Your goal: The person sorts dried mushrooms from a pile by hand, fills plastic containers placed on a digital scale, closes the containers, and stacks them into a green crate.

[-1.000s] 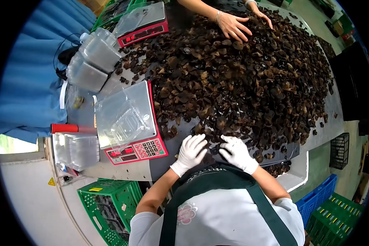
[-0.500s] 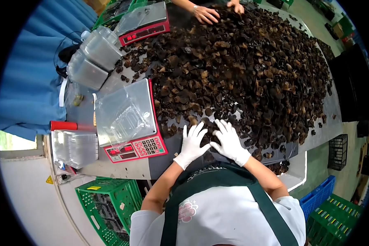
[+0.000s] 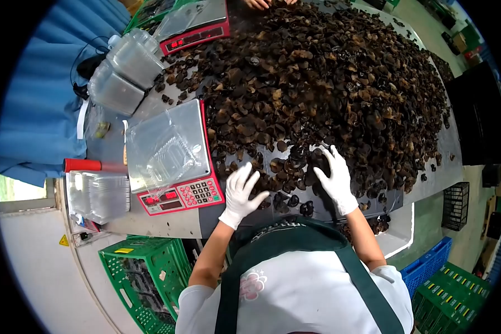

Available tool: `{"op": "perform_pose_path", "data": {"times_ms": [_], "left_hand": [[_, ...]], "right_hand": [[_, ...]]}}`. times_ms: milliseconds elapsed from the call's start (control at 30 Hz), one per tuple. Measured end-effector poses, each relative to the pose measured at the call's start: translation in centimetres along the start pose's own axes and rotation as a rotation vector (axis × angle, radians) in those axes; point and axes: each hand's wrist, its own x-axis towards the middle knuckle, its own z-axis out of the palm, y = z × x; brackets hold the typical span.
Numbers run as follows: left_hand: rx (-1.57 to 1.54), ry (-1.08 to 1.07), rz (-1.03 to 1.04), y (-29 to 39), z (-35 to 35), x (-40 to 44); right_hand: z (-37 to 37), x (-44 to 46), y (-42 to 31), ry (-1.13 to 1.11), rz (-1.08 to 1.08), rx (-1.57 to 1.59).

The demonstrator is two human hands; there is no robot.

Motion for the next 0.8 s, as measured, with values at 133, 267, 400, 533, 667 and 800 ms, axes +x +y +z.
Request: {"op": "perform_pose_path", "data": {"times_ms": [133,267,400,533,667,800], "left_hand": [[0.187,-0.254,-0.357,0.4,2.2,1.2],[-0.042,-0.465,-0.185,1.8,2.7,0.1],[-0.128,-0.498,0.072,2.9,0.9,-1.3],[-0.151,-0.452,-0.008,3.0,0.3,-1.1],[-0.095,-0.524,-0.121,3.1,1.7,0.3],[-0.053,-0.604,-0.074,3.0,2.3,1.9]], "right_hand": [[2.5,-1.2,-1.3,-0.087,-0.181,-0.073],[2.3,-4.1,-4.3,-0.401,-0.409,-0.042],[0.2,-4.9,-2.8,-0.426,-0.454,0.165],[-3.2,-5.4,-2.5,-0.272,0.015,0.178],[-3.1,-5.8,-1.2,-0.549,0.190,-0.182],[-1.7,-6.8,-2.4,-0.617,0.184,-0.145]]}}
